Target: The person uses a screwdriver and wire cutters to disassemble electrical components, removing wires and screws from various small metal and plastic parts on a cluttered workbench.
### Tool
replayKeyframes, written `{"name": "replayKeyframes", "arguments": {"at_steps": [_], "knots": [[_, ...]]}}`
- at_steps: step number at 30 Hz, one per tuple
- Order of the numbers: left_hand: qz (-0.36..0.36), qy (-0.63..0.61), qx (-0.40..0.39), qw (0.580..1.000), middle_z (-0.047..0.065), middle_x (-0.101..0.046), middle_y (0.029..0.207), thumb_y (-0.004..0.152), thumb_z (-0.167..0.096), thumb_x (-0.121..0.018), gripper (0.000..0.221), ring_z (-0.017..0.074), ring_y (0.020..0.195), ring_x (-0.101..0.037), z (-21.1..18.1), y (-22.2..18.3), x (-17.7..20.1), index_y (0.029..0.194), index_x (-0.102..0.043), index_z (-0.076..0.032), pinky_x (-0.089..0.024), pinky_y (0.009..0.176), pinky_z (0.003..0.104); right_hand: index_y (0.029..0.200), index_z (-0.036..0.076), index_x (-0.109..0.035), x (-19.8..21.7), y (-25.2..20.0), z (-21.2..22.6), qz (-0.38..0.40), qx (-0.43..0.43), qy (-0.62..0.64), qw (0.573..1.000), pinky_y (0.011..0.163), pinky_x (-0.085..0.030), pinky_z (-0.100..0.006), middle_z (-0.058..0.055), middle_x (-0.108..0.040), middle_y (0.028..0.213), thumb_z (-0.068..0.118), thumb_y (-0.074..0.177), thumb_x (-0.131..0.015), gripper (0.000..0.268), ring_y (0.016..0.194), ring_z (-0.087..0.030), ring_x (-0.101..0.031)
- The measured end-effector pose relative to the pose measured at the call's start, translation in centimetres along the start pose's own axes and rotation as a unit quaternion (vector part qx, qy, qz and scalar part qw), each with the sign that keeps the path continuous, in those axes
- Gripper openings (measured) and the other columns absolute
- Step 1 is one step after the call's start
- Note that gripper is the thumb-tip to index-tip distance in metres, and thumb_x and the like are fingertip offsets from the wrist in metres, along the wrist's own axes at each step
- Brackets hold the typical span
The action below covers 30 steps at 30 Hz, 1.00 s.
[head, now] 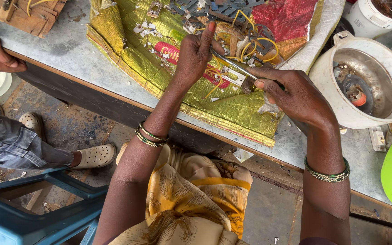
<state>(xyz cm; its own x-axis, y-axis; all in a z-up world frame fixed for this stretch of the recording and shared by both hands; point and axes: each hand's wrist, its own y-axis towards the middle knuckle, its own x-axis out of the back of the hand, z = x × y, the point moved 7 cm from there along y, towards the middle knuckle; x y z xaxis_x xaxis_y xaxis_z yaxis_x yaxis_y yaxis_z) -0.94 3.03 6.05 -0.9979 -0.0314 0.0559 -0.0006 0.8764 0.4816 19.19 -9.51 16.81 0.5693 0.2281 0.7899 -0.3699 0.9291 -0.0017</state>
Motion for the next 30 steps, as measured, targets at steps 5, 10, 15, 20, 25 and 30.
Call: {"name": "replayKeyframes", "arguments": {"at_steps": [5,10,15,20,25,30], "knots": [[0.005,-0.003,-0.006,1.000,-0.002,-0.047,0.046,0.107,-0.061,-0.040,0.076,0.0062,0.042,-0.044,-0.3,0.0,0.0,0.075,-0.081,-0.006,-0.035,0.045,0.028,0.139,0.015,-0.067,0.1,0.0,0.0,-0.001,0.006,0.002,1.000,0.065,-0.048,-0.034,-0.008,-0.068,0.076,0.029,0.099,-0.061,0.043,0.064,-0.015,-0.048],[-0.003,0.044,-0.018,0.999,0.000,-0.052,0.046,0.108,-0.059,-0.040,0.074,0.0078,0.041,-0.048,-1.1,-0.2,0.1,0.072,-0.080,-0.007,-0.041,0.045,0.029,0.139,0.013,-0.066,0.2,0.0,0.9,-0.010,0.041,-0.006,0.999,0.069,-0.050,-0.035,-0.005,-0.073,0.085,0.028,0.100,-0.061,0.042,0.065,-0.016,-0.052],[-0.056,0.147,-0.083,0.984,0.001,-0.066,0.054,0.110,-0.056,-0.041,0.073,0.0115,0.045,-0.060,-3.4,-0.9,0.5,0.071,-0.079,-0.008,-0.049,0.052,0.033,0.139,0.017,-0.067,-0.3,0.2,-0.5,-0.001,-0.033,0.000,0.999,0.064,-0.049,-0.039,-0.010,-0.068,0.076,0.033,0.099,-0.062,0.043,0.060,-0.019,-0.053],[-0.064,0.165,-0.061,0.982,0.005,-0.063,0.051,0.109,-0.054,-0.040,0.071,0.0168,0.044,-0.060,-3.2,-1.0,0.6,0.072,-0.078,-0.008,-0.049,0.052,0.037,0.145,0.006,-0.062,-0.3,0.4,0.5,0.019,0.150,0.045,0.987,0.074,-0.050,-0.033,-0.003,-0.071,0.091,0.026,0.108,-0.057,0.042,0.080,-0.011,-0.055],[-0.067,0.192,-0.084,0.975,0.003,-0.062,0.053,0.112,-0.055,-0.038,0.072,0.0146,0.045,-0.060,-1.6,-0.9,0.4,0.073,-0.077,-0.008,-0.051,0.053,0.037,0.140,0.013,-0.067,-1.1,1.2,-1.5,0.013,0.028,0.051,0.998,0.063,-0.047,-0.034,-0.007,-0.064,0.074,0.019,0.101,-0.062,0.040,0.066,-0.013,-0.050],[0.010,0.379,-0.044,0.924,0.006,-0.053,0.046,0.109,-0.059,-0.035,0.077,0.0173,0.038,-0.044,1.4,0.1,-1.3,0.062,-0.072,-0.010,-0.041,0.043,0.040,0.134,0.016,-0.069,-2.0,2.4,-1.5,-0.004,-0.001,0.020,1.000,0.061,-0.052,-0.033,-0.003,-0.076,0.088,0.020,0.093,-0.068,0.041,0.061,-0.012,-0.061]]}}
